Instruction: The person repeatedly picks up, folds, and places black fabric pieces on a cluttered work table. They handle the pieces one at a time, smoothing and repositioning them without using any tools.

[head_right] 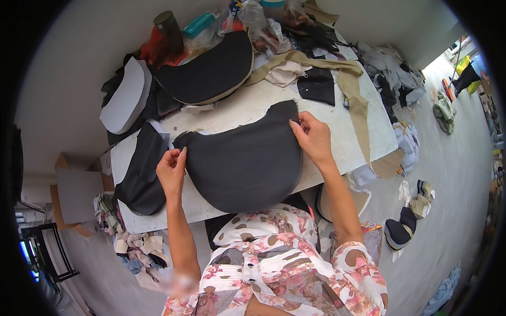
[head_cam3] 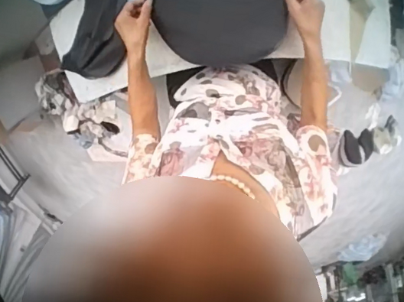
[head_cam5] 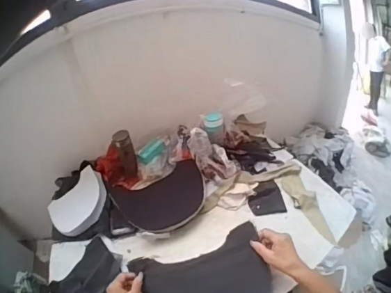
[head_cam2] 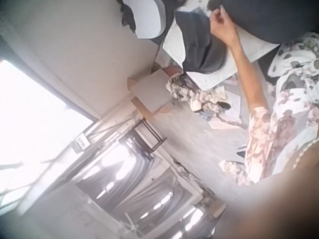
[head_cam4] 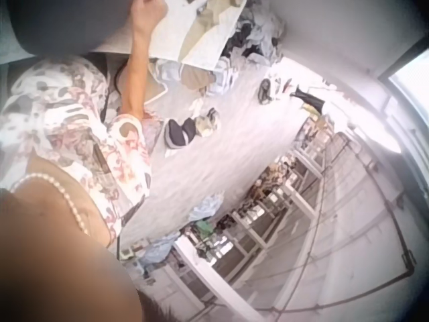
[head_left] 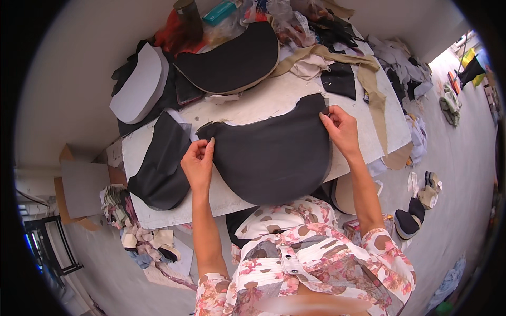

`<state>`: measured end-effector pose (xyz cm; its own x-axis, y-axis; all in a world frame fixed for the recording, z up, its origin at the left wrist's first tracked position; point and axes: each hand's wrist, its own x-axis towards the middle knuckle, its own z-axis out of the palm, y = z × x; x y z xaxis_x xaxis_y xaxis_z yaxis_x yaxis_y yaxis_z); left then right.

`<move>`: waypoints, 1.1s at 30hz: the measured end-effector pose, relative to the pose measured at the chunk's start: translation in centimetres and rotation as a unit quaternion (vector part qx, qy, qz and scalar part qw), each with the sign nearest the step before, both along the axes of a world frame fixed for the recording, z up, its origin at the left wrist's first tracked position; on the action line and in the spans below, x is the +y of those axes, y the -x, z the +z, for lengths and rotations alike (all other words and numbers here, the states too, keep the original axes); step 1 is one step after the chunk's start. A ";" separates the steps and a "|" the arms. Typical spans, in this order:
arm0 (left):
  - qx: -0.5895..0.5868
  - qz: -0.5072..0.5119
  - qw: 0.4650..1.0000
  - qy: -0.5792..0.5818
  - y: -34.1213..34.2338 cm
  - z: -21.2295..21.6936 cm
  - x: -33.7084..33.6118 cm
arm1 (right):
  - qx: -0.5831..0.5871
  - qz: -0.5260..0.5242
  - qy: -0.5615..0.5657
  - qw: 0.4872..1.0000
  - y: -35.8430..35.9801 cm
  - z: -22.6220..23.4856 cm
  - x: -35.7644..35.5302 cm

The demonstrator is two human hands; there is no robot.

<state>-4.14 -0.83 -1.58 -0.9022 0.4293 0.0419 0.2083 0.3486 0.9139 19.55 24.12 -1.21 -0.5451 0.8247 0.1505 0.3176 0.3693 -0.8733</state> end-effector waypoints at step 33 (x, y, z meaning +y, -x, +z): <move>0.325 -0.210 0.903 0.187 -2.9 -0.3 0.5 | -0.256 0.168 -0.330 0.893 2.2 -0.4 -2.8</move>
<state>-1.25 -0.34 -1.90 -0.4936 0.8215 0.2854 0.8441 0.3736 0.3845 17.36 21.32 -1.61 -0.8820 0.4250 0.2034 0.3871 0.8998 -0.2014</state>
